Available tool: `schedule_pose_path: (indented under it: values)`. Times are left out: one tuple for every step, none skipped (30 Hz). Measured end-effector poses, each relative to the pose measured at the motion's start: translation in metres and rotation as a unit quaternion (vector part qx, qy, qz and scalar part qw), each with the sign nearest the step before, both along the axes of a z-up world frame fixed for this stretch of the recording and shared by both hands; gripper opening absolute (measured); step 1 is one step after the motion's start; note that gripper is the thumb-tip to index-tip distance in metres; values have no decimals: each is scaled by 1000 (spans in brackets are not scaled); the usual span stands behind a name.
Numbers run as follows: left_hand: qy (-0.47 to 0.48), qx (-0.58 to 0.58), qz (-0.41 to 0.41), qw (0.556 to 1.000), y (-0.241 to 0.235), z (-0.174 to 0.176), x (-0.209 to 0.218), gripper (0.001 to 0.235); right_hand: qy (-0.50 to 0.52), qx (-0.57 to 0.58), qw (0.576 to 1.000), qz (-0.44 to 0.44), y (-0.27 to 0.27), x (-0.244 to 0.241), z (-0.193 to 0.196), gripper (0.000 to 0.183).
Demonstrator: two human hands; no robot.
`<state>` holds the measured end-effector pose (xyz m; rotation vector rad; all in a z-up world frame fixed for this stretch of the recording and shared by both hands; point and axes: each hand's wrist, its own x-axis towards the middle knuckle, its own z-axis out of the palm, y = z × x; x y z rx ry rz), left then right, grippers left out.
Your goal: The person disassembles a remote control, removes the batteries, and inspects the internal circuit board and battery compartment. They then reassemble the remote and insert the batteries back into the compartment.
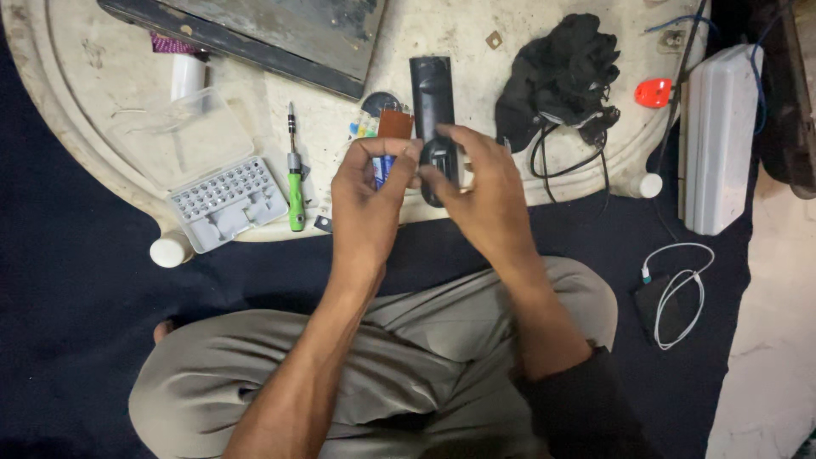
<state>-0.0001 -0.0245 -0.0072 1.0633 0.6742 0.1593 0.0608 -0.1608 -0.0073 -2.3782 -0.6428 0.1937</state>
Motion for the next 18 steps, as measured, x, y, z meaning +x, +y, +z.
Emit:
schedule_pose_path:
  values:
    - [7, -11, -1, 1000, 0, 0, 1, 12, -15, -15, 1000, -4, 2, -2, -2, 59]
    - [15, -23, -2, 1000, 0, 0, 1, 13, -30, -31, 999, -9, 5, -6, -4, 67]
    - [23, -35, -3, 999, 0, 0, 1, 14, -44, -47, 998, -13, 7, -9, -6, 76]
    - [29, -23, -10, 999, 0, 1, 0, 15, -26, -61, 998, -21, 9, -10, -8, 81]
    - [34, -11, -16, 999, 1, 3, -1, 18, -8, -75, 997, -30, 11, -10, -10, 85]
    - [38, 0, -22, 999, 1, 4, -2, 20, 9, -89, 995, -38, 12, -11, -12, 89]
    - [36, 3, -21, 999, 1, 4, -2, 22, 9, -84, 996, -41, 12, -10, -14, 89]
    - [35, 5, -19, 999, 1, 4, -1, 25, 9, -80, 996, -44, 13, -9, -16, 89]
    - [33, 8, -17, 999, 1, 4, -1, 27, 9, -76, 996, -45, 14, -9, -18, 89]
    - [32, 8, -16, 999, 2, 4, -1, 27, 5, -65, 996, -59, 14, -8, -20, 88]
    - [32, 8, -13, 999, 2, 5, -1, 28, 3, -55, 996, -71, 14, -7, -22, 86]
    - [32, 8, -10, 999, 3, 5, -1, 28, 0, -44, 996, -82, 14, -5, -23, 84]
    - [32, 12, -8, 999, 3, 6, -2, 28, 88, 17, 990, -109, 12, -2, -22, 79]
    - [33, 15, -6, 999, 4, 7, -3, 28, 176, 77, 972, -134, 10, 2, -21, 74]
    - [33, 20, -3, 999, 6, 8, -3, 28, 261, 137, 943, -157, 8, 7, -19, 69]
    - [42, -3, 4, 999, 7, 10, -1, 28, 347, 238, 892, -165, 4, 14, -16, 63]
    - [54, -26, 11, 998, 8, 11, 0, 28, 428, 333, 823, -172, -2, 19, -11, 57]
    - [65, -50, 18, 996, 9, 12, 1, 28, 501, 420, 736, -176, -4, 23, -9, 52]
